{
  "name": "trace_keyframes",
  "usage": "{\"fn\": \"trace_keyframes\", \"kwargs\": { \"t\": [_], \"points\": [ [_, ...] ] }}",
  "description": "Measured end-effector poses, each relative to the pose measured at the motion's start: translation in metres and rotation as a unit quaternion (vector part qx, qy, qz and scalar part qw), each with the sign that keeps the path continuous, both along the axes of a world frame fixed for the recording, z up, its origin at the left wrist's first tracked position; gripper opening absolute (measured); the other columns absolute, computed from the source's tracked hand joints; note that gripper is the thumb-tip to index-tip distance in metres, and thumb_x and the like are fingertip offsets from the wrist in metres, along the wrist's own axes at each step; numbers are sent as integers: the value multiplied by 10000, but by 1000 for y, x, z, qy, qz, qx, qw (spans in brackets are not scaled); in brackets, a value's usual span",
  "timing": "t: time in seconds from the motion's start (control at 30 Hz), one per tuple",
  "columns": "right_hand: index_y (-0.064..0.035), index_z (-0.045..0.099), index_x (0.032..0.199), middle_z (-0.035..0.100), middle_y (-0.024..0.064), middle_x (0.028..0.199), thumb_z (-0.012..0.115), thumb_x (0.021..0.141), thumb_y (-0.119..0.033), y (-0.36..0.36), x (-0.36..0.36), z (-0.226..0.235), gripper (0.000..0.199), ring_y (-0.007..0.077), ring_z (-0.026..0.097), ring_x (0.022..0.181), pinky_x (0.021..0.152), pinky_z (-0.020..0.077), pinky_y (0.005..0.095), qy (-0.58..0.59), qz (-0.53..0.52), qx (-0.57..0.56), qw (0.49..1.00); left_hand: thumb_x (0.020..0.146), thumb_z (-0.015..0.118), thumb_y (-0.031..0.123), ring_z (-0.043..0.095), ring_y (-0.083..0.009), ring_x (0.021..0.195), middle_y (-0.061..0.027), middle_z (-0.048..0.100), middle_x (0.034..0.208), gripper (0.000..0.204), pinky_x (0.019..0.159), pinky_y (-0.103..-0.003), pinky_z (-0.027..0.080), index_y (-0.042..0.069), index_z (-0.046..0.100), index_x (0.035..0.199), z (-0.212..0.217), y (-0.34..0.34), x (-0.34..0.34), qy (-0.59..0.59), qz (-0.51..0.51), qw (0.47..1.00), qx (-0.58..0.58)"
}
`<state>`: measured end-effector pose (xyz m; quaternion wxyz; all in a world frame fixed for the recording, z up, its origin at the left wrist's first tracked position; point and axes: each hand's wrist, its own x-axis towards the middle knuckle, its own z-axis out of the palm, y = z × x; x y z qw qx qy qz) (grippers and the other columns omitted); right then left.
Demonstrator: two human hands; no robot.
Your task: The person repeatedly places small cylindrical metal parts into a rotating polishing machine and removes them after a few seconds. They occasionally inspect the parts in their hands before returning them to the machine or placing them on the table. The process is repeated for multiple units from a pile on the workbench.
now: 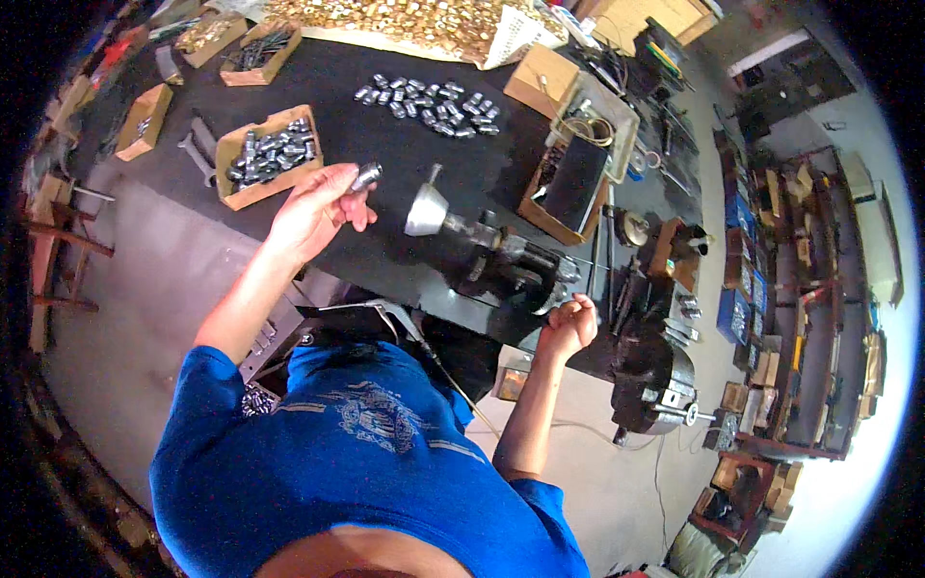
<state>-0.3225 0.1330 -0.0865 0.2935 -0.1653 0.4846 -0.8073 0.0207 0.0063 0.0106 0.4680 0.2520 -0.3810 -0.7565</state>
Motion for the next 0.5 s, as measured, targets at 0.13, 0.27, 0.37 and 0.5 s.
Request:
{"fn": "trace_keyframes", "kwargs": {
  "t": [0.13,0.27,0.37,0.5],
  "points": [
    [-14,553,813,424,-20,554,448,812,-157,-12,-7,-7,177,51,325,431,363,206,181,-20,-10,34,999,835,530,112,609,-222,726,-105,604,805,151,735,-376,491,8,542,945,1,13,17,132,21,990,-38],
    [-16,541,837,411,-25,545,471,790,-171,-10,-6,-8,176,40,294,423,354,187,182,-22,4,12,1000,826,529,88,594,-252,851,-141,582,885,163,787,-382,482,-9,522,958,12,23,25,99,62,990,-80],
    [-24,533,832,413,-28,554,485,798,-185,-5,-10,-12,172,39,292,409,357,183,184,-4,22,13,1000,782,575,14,598,-235,772,-133,595,818,170,694,-369,505,8,509,938,21,28,25,97,108,985,-89],
    [-31,538,831,417,-29,558,471,823,-183,-8,2,-4,166,39,314,425,363,198,184,-6,-1,22,1000,745,615,-15,593,-184,667,-101,587,780,209,618,-305,503,15,473,896,32,33,27,38,166,975,-140]
  ]
}}
